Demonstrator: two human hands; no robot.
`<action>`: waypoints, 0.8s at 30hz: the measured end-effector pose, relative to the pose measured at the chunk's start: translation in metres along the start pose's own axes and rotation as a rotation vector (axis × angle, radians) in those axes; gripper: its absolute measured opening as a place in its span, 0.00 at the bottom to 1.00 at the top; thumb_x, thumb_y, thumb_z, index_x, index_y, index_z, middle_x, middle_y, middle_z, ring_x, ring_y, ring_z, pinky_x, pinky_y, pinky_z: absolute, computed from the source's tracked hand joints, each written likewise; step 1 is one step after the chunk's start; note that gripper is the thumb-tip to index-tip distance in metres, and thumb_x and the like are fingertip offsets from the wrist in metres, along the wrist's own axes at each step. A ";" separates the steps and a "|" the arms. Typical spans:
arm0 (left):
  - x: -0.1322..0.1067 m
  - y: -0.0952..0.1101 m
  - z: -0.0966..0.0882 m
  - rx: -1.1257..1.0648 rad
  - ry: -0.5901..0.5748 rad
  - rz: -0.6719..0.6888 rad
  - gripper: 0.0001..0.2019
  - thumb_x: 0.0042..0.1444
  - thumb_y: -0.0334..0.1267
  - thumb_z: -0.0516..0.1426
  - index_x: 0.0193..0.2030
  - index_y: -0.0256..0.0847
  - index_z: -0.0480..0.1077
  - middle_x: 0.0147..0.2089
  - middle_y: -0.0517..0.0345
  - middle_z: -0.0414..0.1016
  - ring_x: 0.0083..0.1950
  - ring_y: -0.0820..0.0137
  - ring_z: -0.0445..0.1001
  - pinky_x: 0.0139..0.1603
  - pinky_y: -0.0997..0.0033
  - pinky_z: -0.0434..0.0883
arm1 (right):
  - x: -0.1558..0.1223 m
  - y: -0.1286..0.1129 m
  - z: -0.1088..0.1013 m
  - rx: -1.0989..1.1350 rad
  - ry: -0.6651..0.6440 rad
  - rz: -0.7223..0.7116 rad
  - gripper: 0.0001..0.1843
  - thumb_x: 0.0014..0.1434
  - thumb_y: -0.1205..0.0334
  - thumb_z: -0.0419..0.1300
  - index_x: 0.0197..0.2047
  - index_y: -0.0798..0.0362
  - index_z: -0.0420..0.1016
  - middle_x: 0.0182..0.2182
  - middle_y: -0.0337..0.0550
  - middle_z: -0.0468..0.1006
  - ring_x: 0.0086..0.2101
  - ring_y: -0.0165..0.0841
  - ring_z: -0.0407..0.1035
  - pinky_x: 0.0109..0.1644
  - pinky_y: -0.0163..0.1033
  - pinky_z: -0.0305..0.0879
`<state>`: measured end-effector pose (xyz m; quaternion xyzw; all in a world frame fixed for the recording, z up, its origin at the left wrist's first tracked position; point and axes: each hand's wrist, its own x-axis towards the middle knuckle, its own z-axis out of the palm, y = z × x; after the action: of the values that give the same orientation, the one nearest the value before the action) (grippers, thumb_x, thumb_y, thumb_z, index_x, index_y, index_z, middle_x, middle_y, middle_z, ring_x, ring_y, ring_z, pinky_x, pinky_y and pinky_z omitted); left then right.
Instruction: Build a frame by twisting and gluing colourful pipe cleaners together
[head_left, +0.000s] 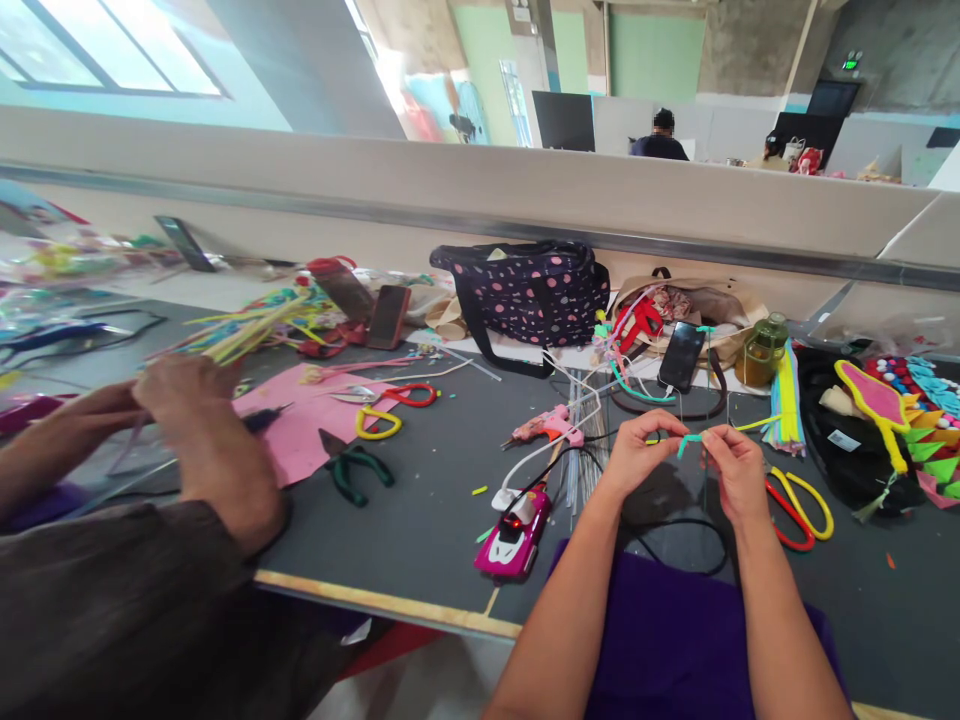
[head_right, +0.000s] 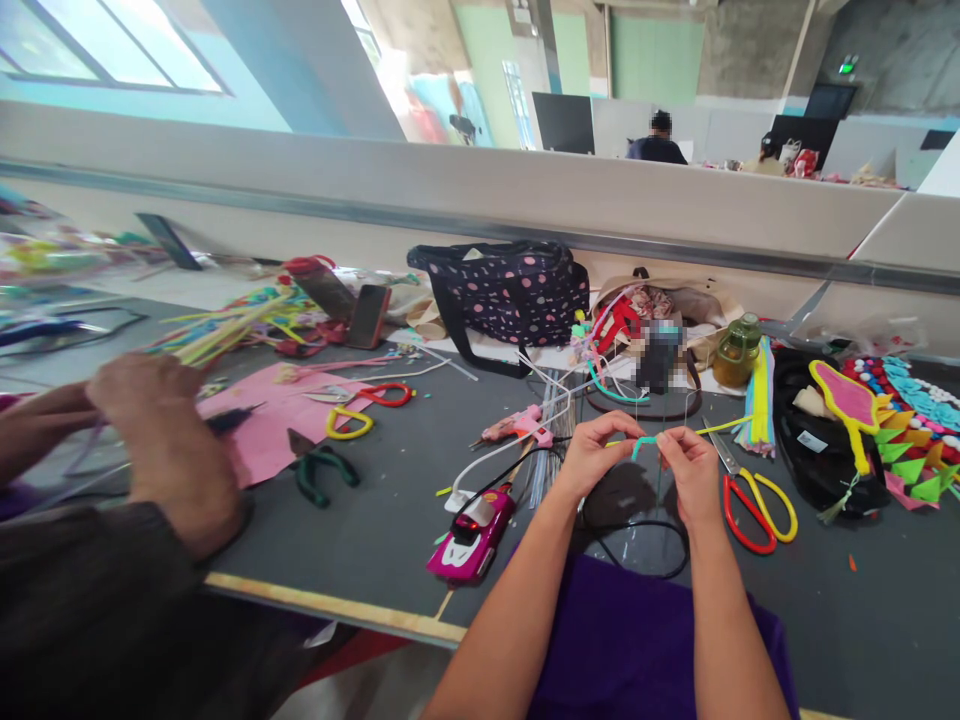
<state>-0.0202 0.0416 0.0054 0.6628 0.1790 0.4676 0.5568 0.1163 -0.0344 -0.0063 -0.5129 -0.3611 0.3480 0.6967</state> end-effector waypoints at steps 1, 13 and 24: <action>0.000 -0.001 0.000 0.005 -0.005 0.002 0.06 0.49 0.39 0.65 0.31 0.39 0.78 0.33 0.53 0.76 0.37 0.68 0.73 0.42 0.68 0.67 | 0.000 0.000 0.000 0.002 0.000 -0.005 0.13 0.50 0.52 0.66 0.27 0.54 0.73 0.19 0.33 0.69 0.21 0.26 0.60 0.27 0.33 0.57; -0.001 -0.011 -0.003 -0.035 -0.017 0.027 0.07 0.49 0.40 0.66 0.31 0.38 0.79 0.32 0.52 0.77 0.35 0.69 0.73 0.38 0.70 0.67 | 0.000 -0.002 -0.001 0.041 -0.024 0.010 0.12 0.50 0.54 0.67 0.26 0.53 0.74 0.19 0.33 0.69 0.22 0.26 0.59 0.28 0.32 0.56; 0.000 -0.012 -0.007 0.011 -0.055 0.131 0.07 0.51 0.38 0.65 0.37 0.43 0.81 0.32 0.51 0.78 0.36 0.68 0.72 0.38 0.68 0.69 | -0.001 -0.002 0.000 0.180 -0.103 0.134 0.12 0.49 0.55 0.68 0.24 0.52 0.73 0.18 0.32 0.68 0.21 0.25 0.58 0.26 0.33 0.55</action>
<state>-0.0221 0.0493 -0.0060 0.6888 0.1223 0.4836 0.5261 0.1155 -0.0360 -0.0040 -0.4528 -0.3287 0.4509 0.6955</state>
